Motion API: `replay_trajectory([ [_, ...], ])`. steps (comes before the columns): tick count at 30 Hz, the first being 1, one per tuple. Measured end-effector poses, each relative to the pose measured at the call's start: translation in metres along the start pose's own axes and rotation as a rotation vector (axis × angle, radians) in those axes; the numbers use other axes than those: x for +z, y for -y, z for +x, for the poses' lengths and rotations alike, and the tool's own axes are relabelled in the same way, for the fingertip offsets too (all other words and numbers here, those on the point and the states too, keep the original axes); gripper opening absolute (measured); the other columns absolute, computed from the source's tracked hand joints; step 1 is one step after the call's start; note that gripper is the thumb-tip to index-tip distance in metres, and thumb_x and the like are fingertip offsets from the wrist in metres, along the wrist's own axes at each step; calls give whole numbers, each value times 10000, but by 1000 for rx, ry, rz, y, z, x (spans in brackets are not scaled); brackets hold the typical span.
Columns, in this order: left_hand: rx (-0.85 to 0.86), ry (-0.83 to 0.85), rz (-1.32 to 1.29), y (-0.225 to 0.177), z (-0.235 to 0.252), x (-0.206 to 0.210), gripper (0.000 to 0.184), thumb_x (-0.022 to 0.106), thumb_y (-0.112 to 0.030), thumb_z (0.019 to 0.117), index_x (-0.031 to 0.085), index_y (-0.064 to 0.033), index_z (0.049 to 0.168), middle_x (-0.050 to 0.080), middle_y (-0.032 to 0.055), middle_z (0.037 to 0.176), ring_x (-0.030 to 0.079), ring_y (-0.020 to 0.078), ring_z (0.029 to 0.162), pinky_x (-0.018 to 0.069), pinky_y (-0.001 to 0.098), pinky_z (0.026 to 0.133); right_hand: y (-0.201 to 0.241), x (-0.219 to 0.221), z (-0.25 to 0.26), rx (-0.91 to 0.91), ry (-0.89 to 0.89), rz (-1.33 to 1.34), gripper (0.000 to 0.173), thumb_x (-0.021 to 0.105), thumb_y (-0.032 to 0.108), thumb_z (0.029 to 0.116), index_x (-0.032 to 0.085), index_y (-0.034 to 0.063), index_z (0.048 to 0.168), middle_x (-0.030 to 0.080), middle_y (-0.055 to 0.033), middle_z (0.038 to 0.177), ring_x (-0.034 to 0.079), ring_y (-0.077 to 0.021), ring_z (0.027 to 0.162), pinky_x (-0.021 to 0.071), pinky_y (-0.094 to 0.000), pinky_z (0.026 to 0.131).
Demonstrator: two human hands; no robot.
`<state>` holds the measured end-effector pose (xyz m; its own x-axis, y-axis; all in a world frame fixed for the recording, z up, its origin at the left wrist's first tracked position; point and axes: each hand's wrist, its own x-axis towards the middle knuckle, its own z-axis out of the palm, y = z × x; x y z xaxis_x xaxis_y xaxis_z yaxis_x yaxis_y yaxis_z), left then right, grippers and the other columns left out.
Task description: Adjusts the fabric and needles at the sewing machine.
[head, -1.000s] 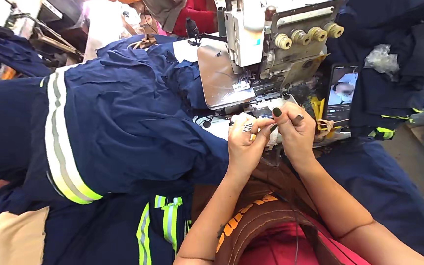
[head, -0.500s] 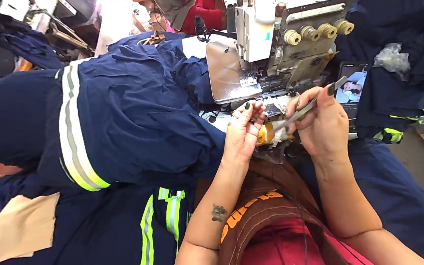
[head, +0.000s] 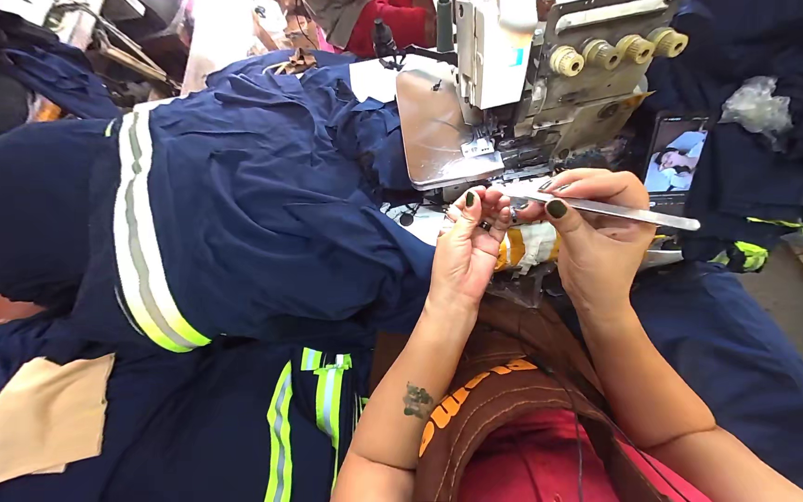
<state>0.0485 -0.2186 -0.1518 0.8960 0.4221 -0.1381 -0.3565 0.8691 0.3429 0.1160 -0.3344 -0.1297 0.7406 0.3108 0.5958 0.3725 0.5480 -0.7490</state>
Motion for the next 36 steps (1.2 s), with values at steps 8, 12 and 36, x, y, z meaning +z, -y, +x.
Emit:
replay_trajectory([
  [8, 47, 41, 16, -21, 3, -22, 202, 511, -167, 1073, 710, -131, 1061, 737, 37, 1061, 716, 146, 1010, 578, 290, 931, -3, 37, -37, 12, 189, -71, 150, 668, 56, 979, 603, 110, 1102, 700, -50, 1039, 709, -147, 933, 629, -316, 800],
  [12, 114, 149, 45, -27, 3, -42, 226, 490, -181, 1083, 707, -155, 1141, 724, 16, 1129, 692, 144, 1087, 552, 300, 978, -14, 51, -55, 65, 342, -102, 74, 652, -1, 976, 620, -20, 1040, 694, -142, 1071, 706, -178, 1019, 613, -310, 889],
  [36, 99, 336, -119, -33, 62, -107, 117, 687, -137, 956, 770, -73, 1008, 760, 82, 981, 717, 208, 1014, 551, 336, 960, -91, 39, -28, 35, 420, -90, 50, 643, -36, 949, 633, -38, 998, 706, -206, 1026, 706, -239, 1011, 584, -328, 904],
])
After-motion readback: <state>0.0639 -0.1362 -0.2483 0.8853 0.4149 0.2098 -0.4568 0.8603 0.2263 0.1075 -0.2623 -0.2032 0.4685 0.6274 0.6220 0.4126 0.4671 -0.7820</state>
